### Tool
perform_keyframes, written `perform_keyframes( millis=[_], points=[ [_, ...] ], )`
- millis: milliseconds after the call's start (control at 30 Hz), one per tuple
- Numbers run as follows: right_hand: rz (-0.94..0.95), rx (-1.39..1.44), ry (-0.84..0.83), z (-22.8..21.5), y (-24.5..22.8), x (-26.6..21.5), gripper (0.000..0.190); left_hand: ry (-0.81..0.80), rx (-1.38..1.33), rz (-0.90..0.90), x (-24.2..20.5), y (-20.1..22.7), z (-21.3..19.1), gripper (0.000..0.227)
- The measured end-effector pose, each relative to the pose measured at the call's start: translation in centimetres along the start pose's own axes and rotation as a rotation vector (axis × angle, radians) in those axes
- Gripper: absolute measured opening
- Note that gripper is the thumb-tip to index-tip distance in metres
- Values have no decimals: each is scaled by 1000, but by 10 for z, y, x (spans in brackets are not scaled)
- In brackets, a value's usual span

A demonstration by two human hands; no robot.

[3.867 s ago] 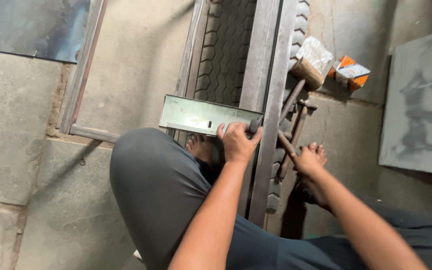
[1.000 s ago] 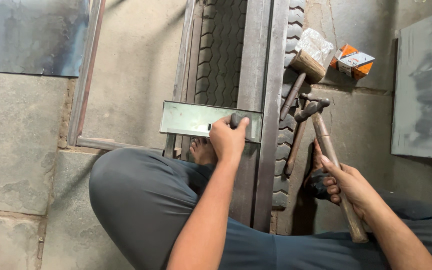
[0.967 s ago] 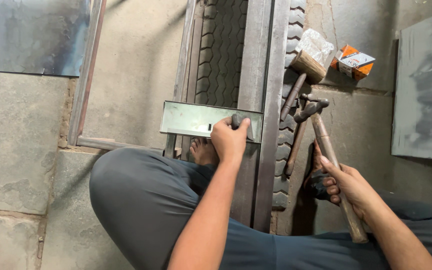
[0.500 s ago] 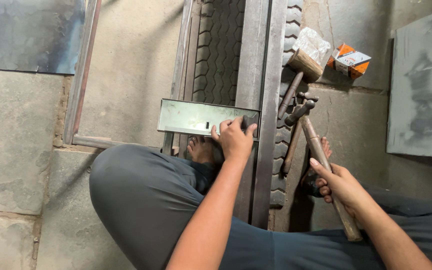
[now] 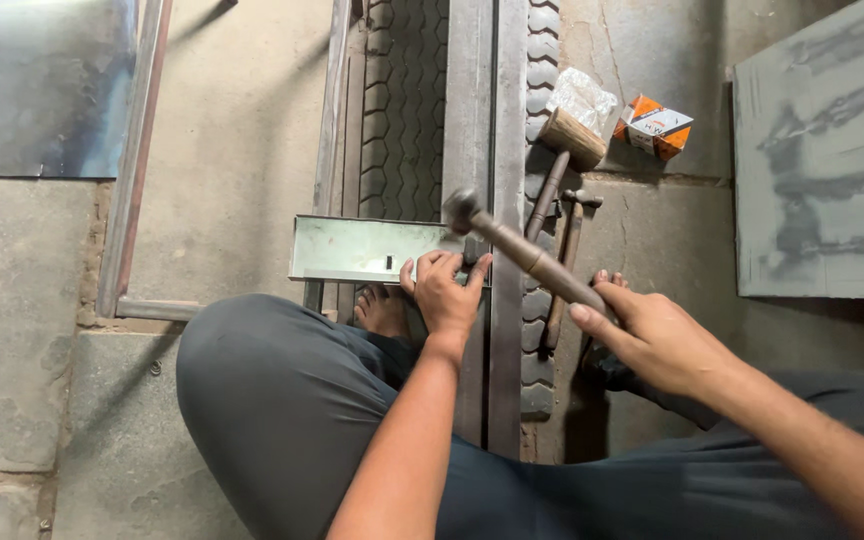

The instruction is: The person sits on the floor and uses a hammer to strike a metal chisel placed against a rectangular metal piece. They repeatedly hit the chisel to shape or bend the metal, occasionally repositioning the piece and the chisel.

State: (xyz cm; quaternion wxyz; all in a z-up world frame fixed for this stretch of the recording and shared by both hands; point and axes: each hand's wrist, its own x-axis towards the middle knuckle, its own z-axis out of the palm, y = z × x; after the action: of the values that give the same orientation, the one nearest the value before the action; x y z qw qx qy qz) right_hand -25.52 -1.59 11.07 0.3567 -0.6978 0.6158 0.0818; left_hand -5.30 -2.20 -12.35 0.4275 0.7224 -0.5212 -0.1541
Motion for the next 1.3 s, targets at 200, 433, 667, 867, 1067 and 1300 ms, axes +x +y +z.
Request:
perform_keyframes(
  millis=[200,433,667,867,1067,1300],
  points=[
    [6,-259,-105,-32,-64,15,53,42,-71,-33,-3,-2,1,37],
    [-193,38,-86,-57,-85,-8,52,6,-5,-73,3,2,9,34],
    [67,-273,-113,-50,-74,18,54,5,-78,-75,2,6,3,34],
    [-107,161,-85,-65,-78,-21,46,-60,24,-137,5,2,5,37],
    [-182,-210,42,-27,-60,-1,52,-45,43,-95,2,-5,13,33],
    [225,632,-74,-7,17,-37,42,-51,14,-164,0,3,-1,44]
  ],
)
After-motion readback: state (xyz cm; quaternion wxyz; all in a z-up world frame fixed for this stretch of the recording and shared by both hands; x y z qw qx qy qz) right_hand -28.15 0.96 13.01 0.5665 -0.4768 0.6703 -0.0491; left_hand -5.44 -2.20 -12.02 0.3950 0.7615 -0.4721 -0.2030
